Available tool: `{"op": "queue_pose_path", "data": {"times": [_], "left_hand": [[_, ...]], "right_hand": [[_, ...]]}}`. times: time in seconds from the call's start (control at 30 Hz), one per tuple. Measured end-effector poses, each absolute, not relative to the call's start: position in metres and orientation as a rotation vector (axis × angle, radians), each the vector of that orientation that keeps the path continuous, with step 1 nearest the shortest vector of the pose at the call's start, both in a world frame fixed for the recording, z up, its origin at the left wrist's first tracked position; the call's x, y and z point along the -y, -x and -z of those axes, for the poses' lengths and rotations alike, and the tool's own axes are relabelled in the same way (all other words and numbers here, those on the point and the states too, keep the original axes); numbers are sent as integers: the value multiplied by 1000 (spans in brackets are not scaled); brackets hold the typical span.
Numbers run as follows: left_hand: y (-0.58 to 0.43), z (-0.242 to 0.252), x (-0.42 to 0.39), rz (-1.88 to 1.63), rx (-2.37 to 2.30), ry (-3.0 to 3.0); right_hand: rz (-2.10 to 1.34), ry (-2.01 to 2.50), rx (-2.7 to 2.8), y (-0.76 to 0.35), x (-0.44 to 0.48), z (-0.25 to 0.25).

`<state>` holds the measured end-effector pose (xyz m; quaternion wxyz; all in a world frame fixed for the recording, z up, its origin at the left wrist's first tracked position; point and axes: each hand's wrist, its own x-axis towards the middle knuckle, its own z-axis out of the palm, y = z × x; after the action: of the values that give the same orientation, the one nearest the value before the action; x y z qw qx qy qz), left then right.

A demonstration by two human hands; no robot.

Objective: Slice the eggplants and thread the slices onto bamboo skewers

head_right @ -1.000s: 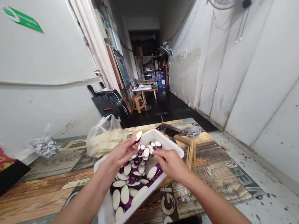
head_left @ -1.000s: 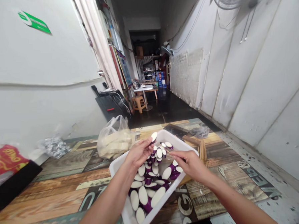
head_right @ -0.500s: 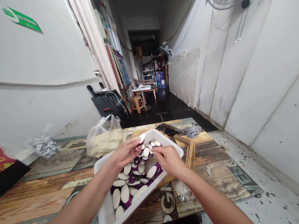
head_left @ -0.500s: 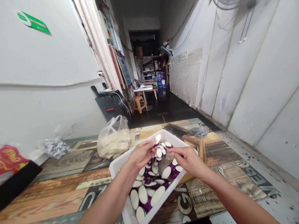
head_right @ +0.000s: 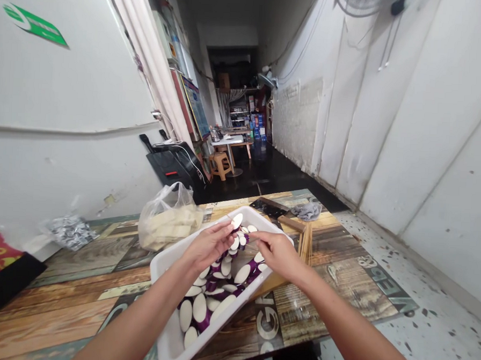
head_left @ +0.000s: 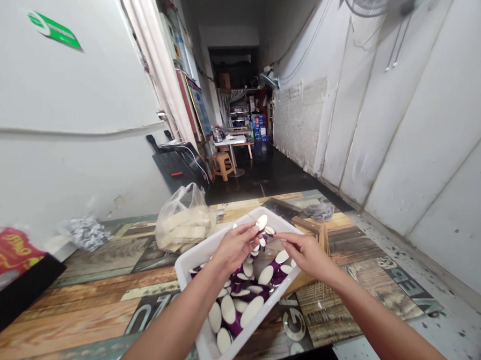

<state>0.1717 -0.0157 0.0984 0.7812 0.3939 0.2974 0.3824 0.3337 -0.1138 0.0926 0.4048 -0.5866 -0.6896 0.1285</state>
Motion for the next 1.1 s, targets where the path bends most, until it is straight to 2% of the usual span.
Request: {"op": "queue_pose_path", "data": {"times": [0.3, 0.7, 1.1], "left_hand": [[-171, -99, 15, -820, -611, -804], [-165, -98, 3, -874, -572, -598], [-165, -103, 6, -829, -585, -529]], "right_hand": [[-14, 1541, 1830, -308, 106, -91], [-457, 1411, 1885, -321, 141, -106], [-550, 1426, 1842, -324, 150, -113]]}}
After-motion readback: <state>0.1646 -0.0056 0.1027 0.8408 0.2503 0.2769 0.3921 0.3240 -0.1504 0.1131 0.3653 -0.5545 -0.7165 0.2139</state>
